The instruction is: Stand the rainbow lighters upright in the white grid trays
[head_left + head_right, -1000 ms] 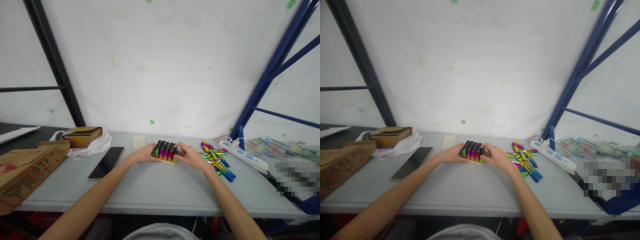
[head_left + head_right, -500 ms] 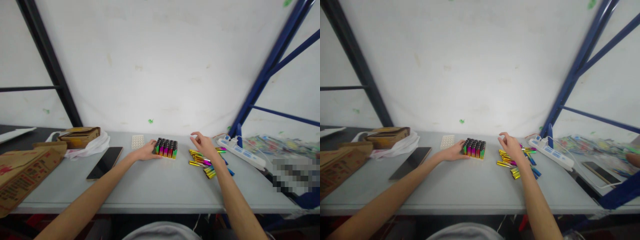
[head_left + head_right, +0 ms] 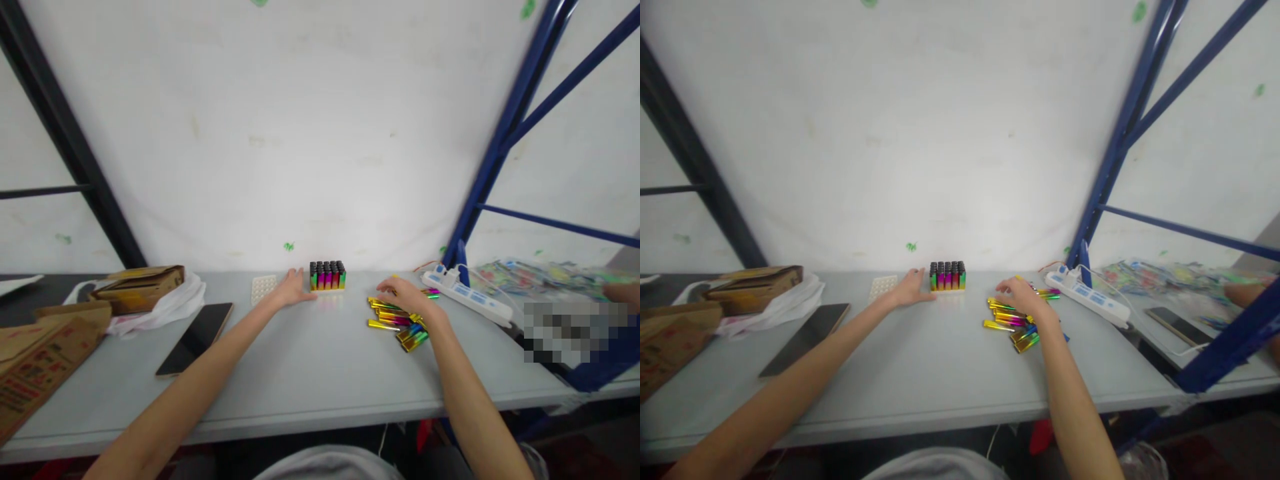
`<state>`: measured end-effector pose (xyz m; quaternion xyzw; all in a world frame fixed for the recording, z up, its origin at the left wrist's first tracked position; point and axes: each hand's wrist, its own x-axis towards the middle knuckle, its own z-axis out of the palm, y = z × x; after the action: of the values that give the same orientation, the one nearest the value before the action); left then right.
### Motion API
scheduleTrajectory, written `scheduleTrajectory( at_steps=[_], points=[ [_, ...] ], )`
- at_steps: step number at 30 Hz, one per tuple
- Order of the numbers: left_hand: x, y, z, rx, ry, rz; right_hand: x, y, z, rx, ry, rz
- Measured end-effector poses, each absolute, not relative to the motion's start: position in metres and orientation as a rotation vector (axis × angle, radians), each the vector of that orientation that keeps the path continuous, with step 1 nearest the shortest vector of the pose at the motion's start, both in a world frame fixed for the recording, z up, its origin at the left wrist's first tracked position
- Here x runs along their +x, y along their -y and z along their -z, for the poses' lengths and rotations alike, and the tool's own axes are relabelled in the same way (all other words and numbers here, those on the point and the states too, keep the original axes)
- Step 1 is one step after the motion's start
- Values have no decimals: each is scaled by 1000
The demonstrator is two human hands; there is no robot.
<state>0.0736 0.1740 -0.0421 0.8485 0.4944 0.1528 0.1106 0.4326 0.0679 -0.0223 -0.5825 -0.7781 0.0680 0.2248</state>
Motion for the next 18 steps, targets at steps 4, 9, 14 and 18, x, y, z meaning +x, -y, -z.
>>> scheduleTrajectory(
  at_steps=[4, 9, 14, 18],
  points=[
    [38, -137, 36, 2601, -1865, -328, 436, -69, 26, -1593, 2192, -384],
    [17, -87, 30, 2436, -2048, 15, 436, -73, 29, -1560, 2169, -496],
    [21, -41, 36, 2596, -1745, -100, 430, -75, 31, -1626, 2192, -453],
    [36, -25, 32, 2673, -1114, -256, 422, -72, 29, -1605, 2234, -297]
  ],
)
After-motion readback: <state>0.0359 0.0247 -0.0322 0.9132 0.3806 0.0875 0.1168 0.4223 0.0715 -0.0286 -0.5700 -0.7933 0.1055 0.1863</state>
